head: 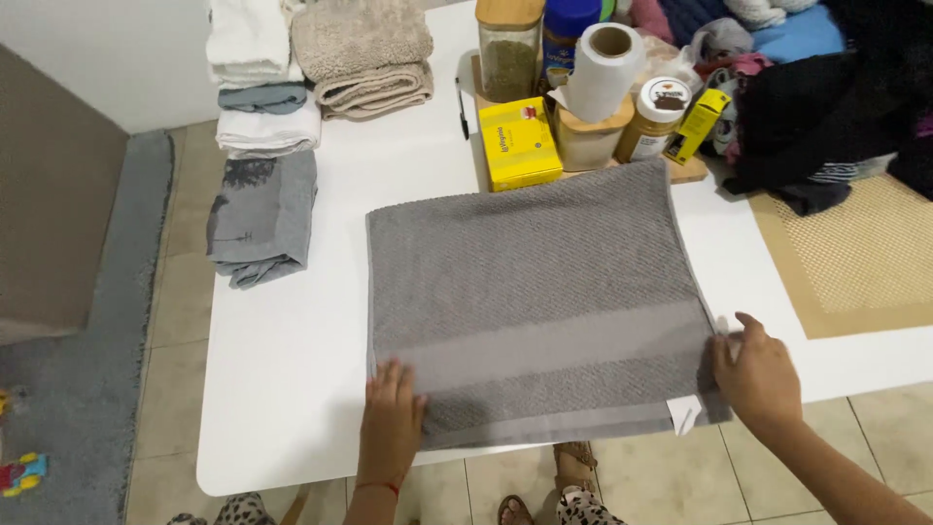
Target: Folding various laundry items including towels and shirts on a white table and stacking them neatly.
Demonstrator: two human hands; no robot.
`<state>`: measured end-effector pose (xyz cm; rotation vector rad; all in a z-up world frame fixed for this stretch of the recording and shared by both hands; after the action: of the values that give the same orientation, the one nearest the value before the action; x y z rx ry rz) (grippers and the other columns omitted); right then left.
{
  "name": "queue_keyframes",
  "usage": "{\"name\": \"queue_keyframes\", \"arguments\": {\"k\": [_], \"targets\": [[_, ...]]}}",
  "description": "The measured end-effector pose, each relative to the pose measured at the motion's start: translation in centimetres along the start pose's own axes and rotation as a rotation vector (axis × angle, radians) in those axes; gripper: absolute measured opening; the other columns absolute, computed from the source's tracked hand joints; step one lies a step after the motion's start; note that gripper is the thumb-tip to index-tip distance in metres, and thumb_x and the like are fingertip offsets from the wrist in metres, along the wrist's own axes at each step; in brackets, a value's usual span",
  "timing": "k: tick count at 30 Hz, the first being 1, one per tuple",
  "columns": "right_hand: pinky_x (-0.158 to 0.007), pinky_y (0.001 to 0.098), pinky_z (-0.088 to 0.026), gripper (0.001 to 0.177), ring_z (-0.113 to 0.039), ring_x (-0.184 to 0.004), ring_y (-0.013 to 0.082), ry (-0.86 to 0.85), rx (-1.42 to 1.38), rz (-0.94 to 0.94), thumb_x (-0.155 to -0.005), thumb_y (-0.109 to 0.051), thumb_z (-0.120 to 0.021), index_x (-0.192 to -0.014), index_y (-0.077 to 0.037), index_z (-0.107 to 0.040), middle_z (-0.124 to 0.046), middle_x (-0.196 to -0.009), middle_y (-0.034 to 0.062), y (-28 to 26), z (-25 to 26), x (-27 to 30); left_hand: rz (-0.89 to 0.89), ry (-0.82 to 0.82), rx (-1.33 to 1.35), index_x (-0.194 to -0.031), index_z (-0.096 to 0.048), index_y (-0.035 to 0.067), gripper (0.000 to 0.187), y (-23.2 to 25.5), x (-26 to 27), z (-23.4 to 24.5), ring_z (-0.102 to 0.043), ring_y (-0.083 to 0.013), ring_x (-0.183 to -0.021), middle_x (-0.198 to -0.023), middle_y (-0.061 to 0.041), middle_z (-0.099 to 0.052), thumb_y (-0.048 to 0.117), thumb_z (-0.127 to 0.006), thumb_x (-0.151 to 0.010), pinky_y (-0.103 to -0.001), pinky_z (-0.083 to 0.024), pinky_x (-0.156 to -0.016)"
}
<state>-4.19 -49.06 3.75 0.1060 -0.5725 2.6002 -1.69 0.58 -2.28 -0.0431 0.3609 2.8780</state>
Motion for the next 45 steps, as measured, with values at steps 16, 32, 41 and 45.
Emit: {"name": "queue_keyframes", "arguments": {"k": [16,32,41,45], "targets": [[-0.102,0.0755,-0.044,0.015,-0.061,-0.084,0.0389,-0.262,-0.852,-0.882,-0.089,-0.007,-0.058,-0.103,-0.002,-0.054,-0.060,-0.090,0.0180,6.6,-1.7,1.3,-0.396,-0.431,0.095,-0.155,-0.035,0.001,0.068,-1.8,3.6,-4.0,-0.019,-0.0386,-0.153,-0.165,-0.024,-0.022,0.017,-0.054,-0.091,-0.046,-0.024,-0.123],[-0.091,0.0487,-0.054,0.050,-0.065,-0.118,0.0354,-0.088,-0.054,-0.443,-0.082,-0.041,-0.082,-0.120,-0.009,-0.075,-0.077,-0.118,0.0117,9.1,-4.9,2.5,-0.646,-0.267,-0.343,-0.136,-0.056,-0.003,0.049,-5.3,6.1,-3.1,-0.059,-0.0239,-0.128,-0.151,-0.024,-0.048,0.023,-0.061,-0.094,-0.033,-0.063,-0.079],[-0.116,0.0528,-0.042,0.041,-0.066,-0.109,0.0284,0.094,0.593,0.494,-0.063,-0.027,-0.060,-0.103,-0.016,-0.060,-0.069,-0.104,0.0041,4.7,-8.5,7.7,-0.487,-0.442,-0.292,-0.140,-0.048,-0.011,0.056,-3.5,6.1,-3.6,-0.047,-0.0369,-0.137,-0.154,-0.030,-0.039,0.024,-0.064,-0.099,-0.043,-0.054,-0.100],[-0.118,0.0523,-0.044,0.039,-0.064,-0.113,0.0267,0.048,0.687,0.529,-0.074,-0.006,-0.059,-0.111,-0.017,-0.055,-0.065,-0.115,0.0032,8.4,-10.7,6.1,-0.397,-0.475,-0.364,-0.131,-0.059,-0.006,0.053,-2.2,5.3,-3.2,-0.060,-0.0298,-0.115,-0.153,-0.025,-0.043,0.028,-0.074,-0.094,-0.042,-0.060,-0.081]]}}
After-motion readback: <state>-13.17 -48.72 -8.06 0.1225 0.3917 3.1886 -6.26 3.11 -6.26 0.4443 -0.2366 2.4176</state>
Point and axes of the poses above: each hand's wrist, its own x-axis away from the middle knuckle, its own z-axis out of the back of the hand, y = z × x, the point moved 6 cm from there along -x, towards the middle knuckle
